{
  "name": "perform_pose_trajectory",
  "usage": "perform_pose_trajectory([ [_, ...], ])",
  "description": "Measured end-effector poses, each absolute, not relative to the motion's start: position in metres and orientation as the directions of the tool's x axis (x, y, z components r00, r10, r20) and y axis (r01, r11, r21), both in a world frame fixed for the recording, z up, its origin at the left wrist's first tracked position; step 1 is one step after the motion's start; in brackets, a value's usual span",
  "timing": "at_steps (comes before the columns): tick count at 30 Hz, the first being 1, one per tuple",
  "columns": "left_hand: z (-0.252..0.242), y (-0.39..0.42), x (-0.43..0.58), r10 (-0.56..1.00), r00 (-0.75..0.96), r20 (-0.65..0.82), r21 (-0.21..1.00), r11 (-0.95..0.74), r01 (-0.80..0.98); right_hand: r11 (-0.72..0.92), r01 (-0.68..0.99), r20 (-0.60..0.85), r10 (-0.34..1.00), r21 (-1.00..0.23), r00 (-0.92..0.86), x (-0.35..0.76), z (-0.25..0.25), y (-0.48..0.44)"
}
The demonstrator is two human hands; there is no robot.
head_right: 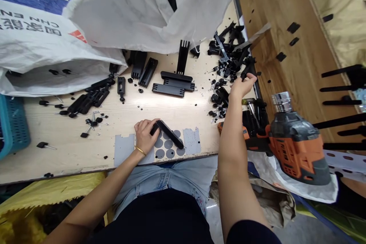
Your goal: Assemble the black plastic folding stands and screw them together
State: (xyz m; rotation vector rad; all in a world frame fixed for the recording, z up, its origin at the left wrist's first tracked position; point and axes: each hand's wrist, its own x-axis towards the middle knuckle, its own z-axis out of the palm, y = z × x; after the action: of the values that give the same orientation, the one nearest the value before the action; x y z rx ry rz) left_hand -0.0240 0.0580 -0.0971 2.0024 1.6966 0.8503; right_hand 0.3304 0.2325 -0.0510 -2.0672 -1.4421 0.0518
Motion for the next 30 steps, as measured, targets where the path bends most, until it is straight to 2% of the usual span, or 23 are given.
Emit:
perform_pose_trajectory([
  [3,-0.094,0.057,-0.025,0.989,0.061,0.132,0.612,-0.130,0.780,-0.195,0.735,0.288,0.831,-0.649,0.475,0.299,-0.040,0.180],
  [4,-0.093,0.056,-0.027,0.994,0.039,0.098,0.596,-0.090,0.798,-0.119,0.682,0.257,0.869,-0.721,0.423,0.288,-0.034,0.160],
  [6,-0.088,0.052,-0.036,0.999,-0.032,0.030,0.554,0.010,0.833,0.000,0.631,0.184,0.956,-0.776,0.227,0.270,-0.021,0.123],
  [8,-0.081,0.046,-0.048,0.993,-0.115,-0.031,0.494,0.115,0.862,0.089,0.640,0.067,0.996,-0.763,-0.059,0.261,-0.010,0.099],
  [10,-0.072,0.040,-0.061,0.986,-0.156,-0.054,0.419,0.165,0.893,0.187,0.661,-0.086,0.930,-0.727,-0.357,0.259,-0.005,0.090],
  [12,-0.062,0.037,-0.070,0.997,-0.071,-0.025,0.364,0.075,0.928,0.290,0.698,-0.170,0.843,-0.654,-0.510,0.258,-0.007,0.091],
  [14,-0.053,0.038,-0.071,0.984,0.178,0.008,0.344,-0.170,0.923,0.337,0.788,-0.134,0.877,-0.515,-0.462,0.253,-0.010,0.093],
  [16,-0.049,0.045,-0.067,0.908,0.419,0.009,0.351,-0.395,0.849,0.242,0.870,-0.055,0.954,-0.430,-0.293,0.242,-0.012,0.090],
  [17,-0.048,0.050,-0.063,0.874,0.485,-0.009,0.360,-0.450,0.817,0.154,0.881,-0.056,0.978,-0.447,-0.199,0.234,-0.013,0.087],
  [20,-0.049,0.066,-0.054,0.866,0.492,-0.093,0.381,-0.426,0.821,-0.127,0.811,-0.253,0.967,-0.572,-0.027,0.206,-0.019,0.073],
  [22,-0.049,0.073,-0.052,0.882,0.450,-0.142,0.369,-0.375,0.851,-0.227,0.787,-0.367,0.930,-0.574,0.001,0.189,-0.026,0.069],
  [26,-0.048,0.074,-0.057,0.885,0.441,-0.152,0.361,-0.366,0.858,-0.298,0.822,-0.407,0.909,-0.486,0.090,0.171,-0.035,0.072],
  [30,-0.053,0.072,-0.050,0.819,0.573,0.017,0.436,-0.522,0.733,-0.319,0.892,-0.349,0.915,-0.320,0.202,0.165,-0.032,0.082],
])
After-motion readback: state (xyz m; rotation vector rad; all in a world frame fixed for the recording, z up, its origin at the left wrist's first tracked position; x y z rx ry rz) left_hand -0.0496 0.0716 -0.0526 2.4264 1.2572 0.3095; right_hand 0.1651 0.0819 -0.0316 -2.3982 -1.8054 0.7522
